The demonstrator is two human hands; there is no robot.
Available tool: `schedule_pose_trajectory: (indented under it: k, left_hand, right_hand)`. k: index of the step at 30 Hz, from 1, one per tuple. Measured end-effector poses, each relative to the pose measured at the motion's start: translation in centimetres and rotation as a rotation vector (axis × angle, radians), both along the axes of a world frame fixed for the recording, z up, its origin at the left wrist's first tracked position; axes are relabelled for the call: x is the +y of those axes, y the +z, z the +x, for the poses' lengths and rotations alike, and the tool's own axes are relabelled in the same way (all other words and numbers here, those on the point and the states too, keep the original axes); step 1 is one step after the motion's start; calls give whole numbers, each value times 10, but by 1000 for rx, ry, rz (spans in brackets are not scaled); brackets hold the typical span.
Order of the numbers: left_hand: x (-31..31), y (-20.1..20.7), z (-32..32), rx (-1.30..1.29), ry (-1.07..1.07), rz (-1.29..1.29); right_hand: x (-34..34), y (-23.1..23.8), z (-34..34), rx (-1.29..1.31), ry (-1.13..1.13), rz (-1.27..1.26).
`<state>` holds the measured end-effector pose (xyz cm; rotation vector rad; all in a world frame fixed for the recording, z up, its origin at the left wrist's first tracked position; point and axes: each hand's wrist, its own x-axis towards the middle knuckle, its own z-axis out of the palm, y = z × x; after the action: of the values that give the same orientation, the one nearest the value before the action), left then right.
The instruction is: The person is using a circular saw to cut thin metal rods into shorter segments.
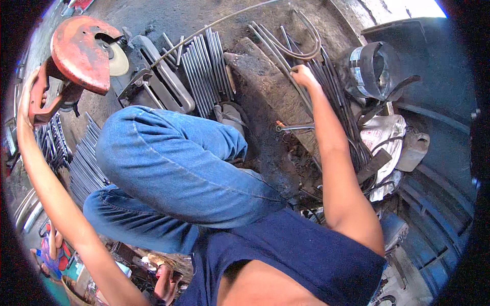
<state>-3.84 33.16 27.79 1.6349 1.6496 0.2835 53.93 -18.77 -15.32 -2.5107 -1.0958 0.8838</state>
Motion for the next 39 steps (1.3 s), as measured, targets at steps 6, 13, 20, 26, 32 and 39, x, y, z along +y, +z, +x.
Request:
schedule_pose_trajectory:
  k: [6, 13, 20, 26, 32, 39]
  left_hand:
    - [-1, -10, -4, -2, -39, 136]
    - [6, -11, -16, 54, -106, 146]
    - [-19, -15, -43, 68, -47, 123]
    - [-95, -15, -96, 45, 64, 15]
    - [-208, -30, -151, 24, 187, -219]
    - [-347, -34, -192, -15, 317, -527]
  right_hand:
    - [-3, 12, 5, 194, -54, -43]
    - [2, 15, 9, 254, 27, -96]
    - [20, -1, 18, 208, -50, -50]
    - [41, -8, 26, 155, 50, -35]
    - [31, -3, 40, 252, 92, -122]
    - [22, -9, 40, 276, 67, -95]
